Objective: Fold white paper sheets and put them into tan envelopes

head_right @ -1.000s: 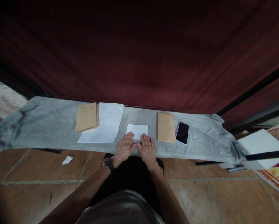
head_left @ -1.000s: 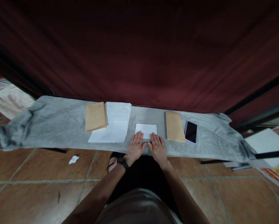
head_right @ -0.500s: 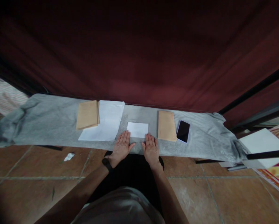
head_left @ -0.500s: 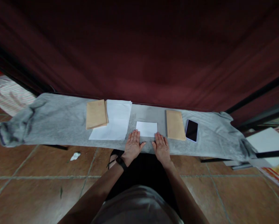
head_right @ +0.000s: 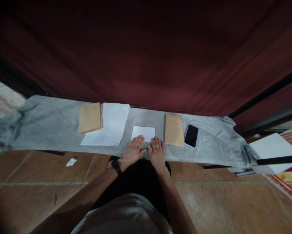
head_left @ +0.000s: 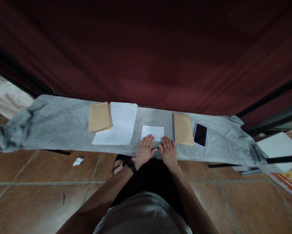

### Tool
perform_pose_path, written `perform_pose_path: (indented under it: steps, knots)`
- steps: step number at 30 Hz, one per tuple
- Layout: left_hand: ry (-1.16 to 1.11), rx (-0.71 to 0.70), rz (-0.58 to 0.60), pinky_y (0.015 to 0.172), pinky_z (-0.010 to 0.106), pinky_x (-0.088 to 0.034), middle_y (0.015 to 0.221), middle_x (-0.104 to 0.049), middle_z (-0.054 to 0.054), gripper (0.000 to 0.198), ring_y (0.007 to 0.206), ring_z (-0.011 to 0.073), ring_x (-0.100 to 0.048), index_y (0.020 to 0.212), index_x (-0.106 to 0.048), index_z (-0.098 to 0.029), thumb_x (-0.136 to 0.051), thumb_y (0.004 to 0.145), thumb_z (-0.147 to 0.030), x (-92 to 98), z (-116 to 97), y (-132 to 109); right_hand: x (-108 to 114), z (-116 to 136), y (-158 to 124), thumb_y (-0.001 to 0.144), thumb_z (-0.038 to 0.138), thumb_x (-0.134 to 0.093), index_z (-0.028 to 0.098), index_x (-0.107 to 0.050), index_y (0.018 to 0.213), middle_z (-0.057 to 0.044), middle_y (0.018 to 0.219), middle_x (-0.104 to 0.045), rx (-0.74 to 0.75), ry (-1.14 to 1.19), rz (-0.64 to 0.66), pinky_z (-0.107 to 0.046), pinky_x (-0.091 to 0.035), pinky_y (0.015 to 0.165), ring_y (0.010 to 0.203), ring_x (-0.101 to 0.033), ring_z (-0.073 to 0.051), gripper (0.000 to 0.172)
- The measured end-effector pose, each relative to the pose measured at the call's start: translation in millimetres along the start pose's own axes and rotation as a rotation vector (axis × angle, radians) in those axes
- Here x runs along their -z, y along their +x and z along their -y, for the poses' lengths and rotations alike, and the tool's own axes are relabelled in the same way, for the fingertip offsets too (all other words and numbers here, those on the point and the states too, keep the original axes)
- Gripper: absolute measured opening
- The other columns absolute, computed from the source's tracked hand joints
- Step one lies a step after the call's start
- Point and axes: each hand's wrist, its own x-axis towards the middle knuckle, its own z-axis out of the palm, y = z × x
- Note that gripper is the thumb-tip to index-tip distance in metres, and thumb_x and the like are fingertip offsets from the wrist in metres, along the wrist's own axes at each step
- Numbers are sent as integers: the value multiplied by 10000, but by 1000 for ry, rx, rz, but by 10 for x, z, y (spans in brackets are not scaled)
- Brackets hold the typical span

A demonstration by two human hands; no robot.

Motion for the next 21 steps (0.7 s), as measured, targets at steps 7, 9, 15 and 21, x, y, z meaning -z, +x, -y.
perform_pose_path:
  steps: [7,9,15,21]
  knots:
    - [-5,-8,23,1253,437,-208,1580,-397,161,569,1514,243,-274,1509,-401,-57,-312,1021,-335,27,6,19,-25,131,280,1082,387,-220,124,-420,1516,-98,1591,-391,87,54,132,-436,-229,1226,1480,-347,-222,546]
    - [-15,18,26,1253,416,-208,1579,-401,155,561,1512,233,-279,1506,-399,-41,-276,1016,-283,34,7,48,-50,178,358,1081,379,-208,141,-432,1512,-87,1590,-393,103,66,179,-431,-223,1227,1485,-341,-210,540]
    - [-37,92,47,1254,415,-209,1603,-363,139,564,1520,228,-255,1509,-401,-50,-241,1016,-273,-18,52,195,-110,197,463,1077,388,-232,169,-423,1520,-80,1600,-373,55,56,200,-452,-219,1222,1492,-327,-229,530]
    - [-33,181,56,1263,414,-176,1628,-309,133,582,1534,224,-208,1541,-346,-67,-262,1014,-300,-69,118,330,-127,135,462,1069,382,-272,172,-388,1540,-88,1607,-352,14,26,155,-457,-211,1221,1483,-340,-239,529]
